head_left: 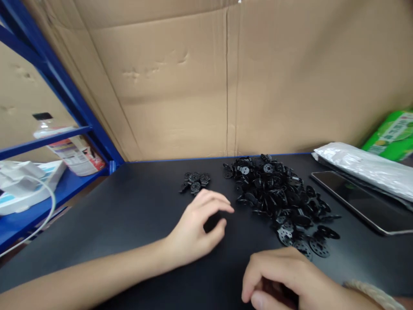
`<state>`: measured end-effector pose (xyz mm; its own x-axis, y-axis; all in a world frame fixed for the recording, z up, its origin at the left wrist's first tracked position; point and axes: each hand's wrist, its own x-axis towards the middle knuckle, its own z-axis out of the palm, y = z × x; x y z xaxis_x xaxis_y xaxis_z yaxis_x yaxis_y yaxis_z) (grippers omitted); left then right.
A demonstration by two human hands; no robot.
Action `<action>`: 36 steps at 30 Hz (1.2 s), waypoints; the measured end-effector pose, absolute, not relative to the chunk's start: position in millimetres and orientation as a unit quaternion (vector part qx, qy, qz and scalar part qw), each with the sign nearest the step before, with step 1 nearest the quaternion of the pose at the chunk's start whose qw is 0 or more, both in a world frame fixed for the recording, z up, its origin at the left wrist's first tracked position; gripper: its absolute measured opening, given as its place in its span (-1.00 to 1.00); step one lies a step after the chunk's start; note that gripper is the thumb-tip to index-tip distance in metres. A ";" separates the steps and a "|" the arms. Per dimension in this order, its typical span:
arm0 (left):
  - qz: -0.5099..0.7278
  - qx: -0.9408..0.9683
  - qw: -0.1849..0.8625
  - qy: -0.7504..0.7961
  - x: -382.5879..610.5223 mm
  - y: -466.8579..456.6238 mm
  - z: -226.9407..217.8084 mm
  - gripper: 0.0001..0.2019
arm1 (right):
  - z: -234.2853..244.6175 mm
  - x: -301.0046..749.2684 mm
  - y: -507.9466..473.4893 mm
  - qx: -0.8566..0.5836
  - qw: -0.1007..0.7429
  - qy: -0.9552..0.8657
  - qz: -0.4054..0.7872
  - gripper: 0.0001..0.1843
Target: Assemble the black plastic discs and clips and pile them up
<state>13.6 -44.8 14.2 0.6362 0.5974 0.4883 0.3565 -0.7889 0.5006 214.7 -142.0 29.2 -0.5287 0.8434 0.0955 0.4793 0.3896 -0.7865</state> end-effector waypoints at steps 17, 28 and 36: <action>0.274 0.911 0.230 0.204 23.3 -58.6 10.6 -0.73 | 69.7 334.2 -58.8 -0.506 0.309 -0.805 -0.023 -0.79; 0.267 0.915 0.233 0.194 23.0 -59.7 9.8 -0.74 | 41.3 325.3 -35.5 -0.508 0.366 -0.778 -0.044 -0.75; 0.274 0.909 0.245 0.194 22.0 -60.5 10.3 -0.74 | 45.8 312.4 -47.3 -0.516 0.513 -0.682 -0.063 -0.85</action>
